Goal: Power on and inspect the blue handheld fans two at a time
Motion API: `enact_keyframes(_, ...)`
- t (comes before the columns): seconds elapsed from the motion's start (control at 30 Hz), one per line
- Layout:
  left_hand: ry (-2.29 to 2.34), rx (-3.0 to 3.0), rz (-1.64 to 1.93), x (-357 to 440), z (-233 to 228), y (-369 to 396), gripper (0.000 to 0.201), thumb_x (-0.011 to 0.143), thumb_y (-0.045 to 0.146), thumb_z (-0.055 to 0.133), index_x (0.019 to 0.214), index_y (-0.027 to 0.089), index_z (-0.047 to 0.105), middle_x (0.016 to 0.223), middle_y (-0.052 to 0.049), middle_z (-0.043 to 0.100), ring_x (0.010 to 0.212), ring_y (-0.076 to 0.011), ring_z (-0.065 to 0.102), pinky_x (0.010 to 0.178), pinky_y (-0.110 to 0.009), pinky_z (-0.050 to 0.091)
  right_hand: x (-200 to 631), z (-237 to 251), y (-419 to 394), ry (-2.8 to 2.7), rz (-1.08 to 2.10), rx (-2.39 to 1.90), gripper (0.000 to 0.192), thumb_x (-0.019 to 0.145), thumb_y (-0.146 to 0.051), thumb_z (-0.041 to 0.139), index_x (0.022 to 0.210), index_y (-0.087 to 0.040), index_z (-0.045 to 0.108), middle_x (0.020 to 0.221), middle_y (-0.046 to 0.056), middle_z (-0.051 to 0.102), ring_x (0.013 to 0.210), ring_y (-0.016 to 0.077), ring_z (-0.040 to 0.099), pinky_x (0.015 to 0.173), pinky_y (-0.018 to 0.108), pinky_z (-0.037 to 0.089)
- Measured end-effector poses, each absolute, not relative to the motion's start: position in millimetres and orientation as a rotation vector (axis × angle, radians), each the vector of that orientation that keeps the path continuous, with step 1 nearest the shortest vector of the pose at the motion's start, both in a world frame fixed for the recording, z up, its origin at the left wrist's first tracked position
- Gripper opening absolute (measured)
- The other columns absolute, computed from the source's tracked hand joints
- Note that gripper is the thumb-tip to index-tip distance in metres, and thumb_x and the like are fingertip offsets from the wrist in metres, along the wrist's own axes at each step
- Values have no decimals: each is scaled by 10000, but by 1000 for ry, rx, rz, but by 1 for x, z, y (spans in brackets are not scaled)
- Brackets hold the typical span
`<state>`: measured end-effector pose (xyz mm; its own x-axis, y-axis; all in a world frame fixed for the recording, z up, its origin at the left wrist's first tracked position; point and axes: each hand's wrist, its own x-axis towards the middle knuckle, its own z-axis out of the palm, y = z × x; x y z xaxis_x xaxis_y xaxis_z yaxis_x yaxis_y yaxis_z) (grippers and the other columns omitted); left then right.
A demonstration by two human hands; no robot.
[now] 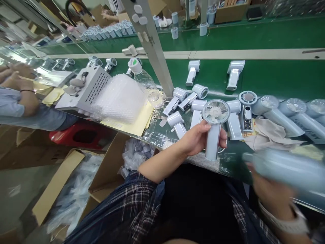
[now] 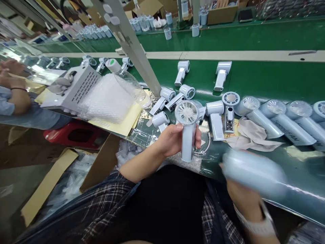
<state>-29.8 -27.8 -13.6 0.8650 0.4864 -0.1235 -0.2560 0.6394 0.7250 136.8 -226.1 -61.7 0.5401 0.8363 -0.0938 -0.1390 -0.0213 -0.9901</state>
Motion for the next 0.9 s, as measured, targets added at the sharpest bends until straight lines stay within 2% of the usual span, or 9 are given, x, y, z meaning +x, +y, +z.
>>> enact_keyframes(0.1, 310, 747, 408, -26, -14, -30, 557, 680, 621, 838, 957, 175, 651, 864, -69, 735, 743, -254, 739, 789, -418, 602, 145, -73, -210, -669, 648, -1475, 202, 866, -421, 906, 919, -257, 802, 914, 36, 767, 917, 266, 728, 807, 418, 675)
enact_keyframes(0.17, 304, 736, 397, -27, -13, -33, 553, 693, 561, 843, 1031, 195, 604, 903, -64, 755, 770, -261, 754, 797, -435, 617, 149, -70, -200, -589, 616, -1458, 231, 802, -394, 943, 946, -285, 799, 953, 33, 773, 928, 274, 715, 829, 429, 668)
enact_keyframes(0.27, 335, 760, 404, -32, -9, -37, 529, 752, 482, 829, 1117, 221, 547, 959, -58, 778, 829, -259, 777, 807, -431, 631, 144, -55, -190, -404, 788, -1295, 317, 834, -489, 871, 1047, -278, 768, 958, 31, 764, 835, 233, 706, 738, 386, 654)
enact_keyframes(0.43, 400, 902, 405, -42, -3, -38, 591, 807, 429, 835, 1288, 215, 565, 1151, -91, 788, 917, -273, 809, 833, -405, 628, 126, -20, -175, -400, 1161, -1043, 505, 887, -735, 686, 859, -233, 735, 829, 54, 674, 629, 188, 592, 516, 334, 532)
enact_keyframes(0.57, 400, 992, 437, -48, -2, -36, 592, 813, 457, 893, 1269, 192, 625, 1211, -126, 787, 1015, -288, 804, 893, -403, 626, 117, -4, -167, -432, 1135, -976, 402, 889, -680, 744, 982, -290, 778, 907, 49, 709, 674, 210, 609, 450, 307, 472)
enact_keyframes(0.63, 414, 1019, 470, -50, -3, -35, 588, 794, 447, 928, 1246, 186, 657, 1191, -126, 793, 1074, -279, 786, 901, -364, 609, 115, -2, -167, -444, 1088, -958, 342, 908, -641, 749, 1034, -325, 781, 899, 45, 726, 750, 244, 656, 503, 336, 532)
enact_keyframes(0.7, 409, 1030, 499, -50, -5, -34, 609, 778, 425, 954, 1259, 192, 663, 1197, -121, 791, 1088, -255, 772, 905, -337, 599, 113, -2, -169, -458, 1023, -968, 345, 927, -624, 740, 1048, -307, 803, 895, 58, 748, 805, 264, 691, 647, 402, 619)
enact_keyframes(0.77, 376, 1037, 502, -50, -7, -33, 626, 766, 417, 971, 1260, 201, 651, 1195, -112, 782, 1055, -228, 766, 897, -324, 600, 112, -3, -170, -428, 957, -996, 348, 918, -590, 772, 1054, -275, 830, 938, 72, 774, 862, 269, 715, 781, 433, 651)
enact_keyframes(0.9, 354, 1046, 456, -49, -12, -30, 643, 720, 479, 1002, 1157, 210, 614, 1144, -81, 743, 1001, -207, 746, 833, -306, 606, 110, -1, -172, -280, 871, -1022, 340, 866, -485, 869, 1142, -292, 821, 1028, 50, 808, 900, 250, 749, 771, 400, 673)
